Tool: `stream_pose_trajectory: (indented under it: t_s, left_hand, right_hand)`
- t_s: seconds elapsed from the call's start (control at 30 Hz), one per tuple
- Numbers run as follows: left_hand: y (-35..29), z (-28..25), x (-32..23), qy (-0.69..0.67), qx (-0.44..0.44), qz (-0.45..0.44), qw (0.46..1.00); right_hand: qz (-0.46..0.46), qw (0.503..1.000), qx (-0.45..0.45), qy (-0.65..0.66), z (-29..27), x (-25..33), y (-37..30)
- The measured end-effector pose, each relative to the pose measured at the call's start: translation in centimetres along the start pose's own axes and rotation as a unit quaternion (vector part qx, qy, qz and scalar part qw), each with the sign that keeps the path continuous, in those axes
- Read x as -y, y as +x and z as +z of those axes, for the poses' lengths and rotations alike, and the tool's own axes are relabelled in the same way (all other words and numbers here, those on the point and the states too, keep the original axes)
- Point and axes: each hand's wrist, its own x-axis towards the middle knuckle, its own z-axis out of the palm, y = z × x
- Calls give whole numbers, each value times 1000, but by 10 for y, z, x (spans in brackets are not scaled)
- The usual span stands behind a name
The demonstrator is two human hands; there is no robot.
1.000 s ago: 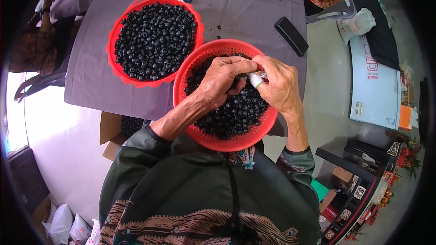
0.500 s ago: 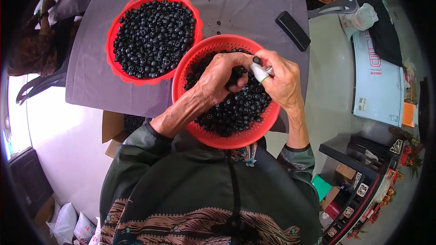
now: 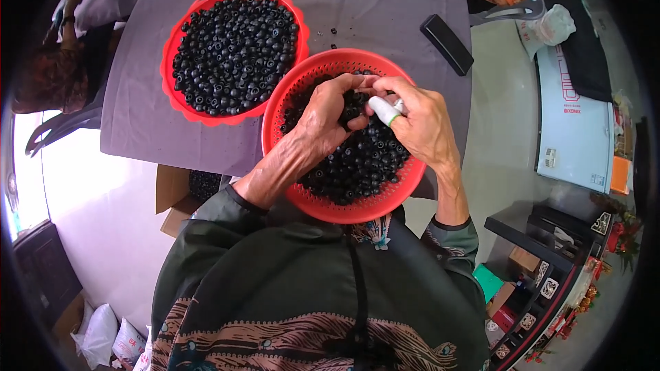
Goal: The person sorts small black plastic components by hand, picking specific items from red bowls and placing them into a small white container.
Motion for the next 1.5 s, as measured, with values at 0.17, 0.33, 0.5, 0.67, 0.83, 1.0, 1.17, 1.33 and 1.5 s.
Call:
stream_pose_trajectory:
  t_s: [0.17, 0.33, 0.5, 0.67, 0.83, 1.0, 1.17, 1.33, 1.5]
  left_hand:
    - [-4, 15, 0, 76, -19, 20, 997]
    - [-5, 16, -3, 85, -24, 17, 996]
    - [-8, 13, -5, 91, 4, 34, 995]
    - [-14, 10, -12, 134, 56, 48, 988]
    - [-10, 6, -11, 27, 87, 6, 996]
    - [-12, 8, -9, 29, 93, 31, 995]
    - [-11, 4, -12, 14, 142, 32, 989]
    - [-14, 12, -13, -56, 170, 24, 984]
    - [-19, 17, -12, -49, 155, 11, 987]
  right_hand:
    - [17, 988, 101, -114, 3, 5, 9]
    - [-32, 987, 73, -138, 7, 4, 11]
    - [-33, 996, -15, -87, -4, -3, 9]
    - [-95, 982, 5, -165, -11, 2, 13]
    - [-61, 997, -22, -51, -11, 7, 9]
    - [-74, 995, -32, -62, -11, 1, 8]
    - [-3, 999, -44, -1, -20, 20, 10]
    - [11, 1000, -5, -7, -25, 16, 7]
    - [11, 998, 7, -61, -26, 26, 10]
